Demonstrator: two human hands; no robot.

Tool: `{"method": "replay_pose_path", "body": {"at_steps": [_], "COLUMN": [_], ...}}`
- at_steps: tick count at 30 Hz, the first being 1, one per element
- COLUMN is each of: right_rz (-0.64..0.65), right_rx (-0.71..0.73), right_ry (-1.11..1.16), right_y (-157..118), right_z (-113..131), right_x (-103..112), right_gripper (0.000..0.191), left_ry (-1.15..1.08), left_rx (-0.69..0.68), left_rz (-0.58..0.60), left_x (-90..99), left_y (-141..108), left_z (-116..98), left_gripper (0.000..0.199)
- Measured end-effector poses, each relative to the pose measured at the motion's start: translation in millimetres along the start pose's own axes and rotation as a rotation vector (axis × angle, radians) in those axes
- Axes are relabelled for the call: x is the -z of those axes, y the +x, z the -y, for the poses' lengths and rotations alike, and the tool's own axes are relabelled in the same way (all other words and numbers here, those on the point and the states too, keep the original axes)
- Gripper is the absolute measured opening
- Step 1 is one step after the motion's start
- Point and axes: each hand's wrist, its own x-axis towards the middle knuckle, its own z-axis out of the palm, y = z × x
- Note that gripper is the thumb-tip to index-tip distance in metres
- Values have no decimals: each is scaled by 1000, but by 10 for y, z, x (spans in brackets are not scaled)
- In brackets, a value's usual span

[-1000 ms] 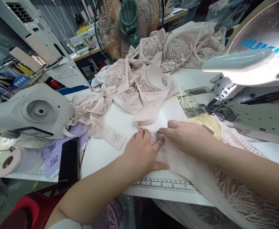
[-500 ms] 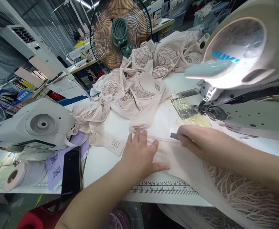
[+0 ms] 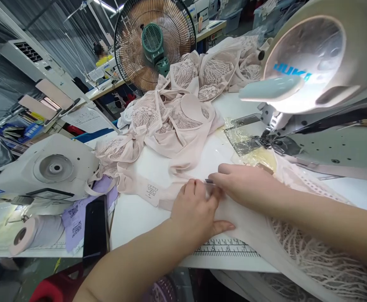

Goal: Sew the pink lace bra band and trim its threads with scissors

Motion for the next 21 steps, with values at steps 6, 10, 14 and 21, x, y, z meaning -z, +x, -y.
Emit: {"method": "replay_pose_path", "body": {"at_steps": [6,10,14,21], "right_rz": [-38,-12,49,-59], "right_rx": [82,68,57,51], "right_ry": [-39,-77,-134,-66], "right_y": [-5,-118,-255,-201], "right_z": [-14,-121,-213,-154], "right_x": [-41,-8,92,53], "right_gripper": [14,16,20,15], "left_ry": [-22,8,31,3], "left_rx": [-14,4,15,13], "left_rz": [8,16,53,38], "left_x": [2,7,39,32], "left_y": [12,8,10,10], "left_z": [22,11,-15,-10], "left_gripper": [81,82,80,83]}}
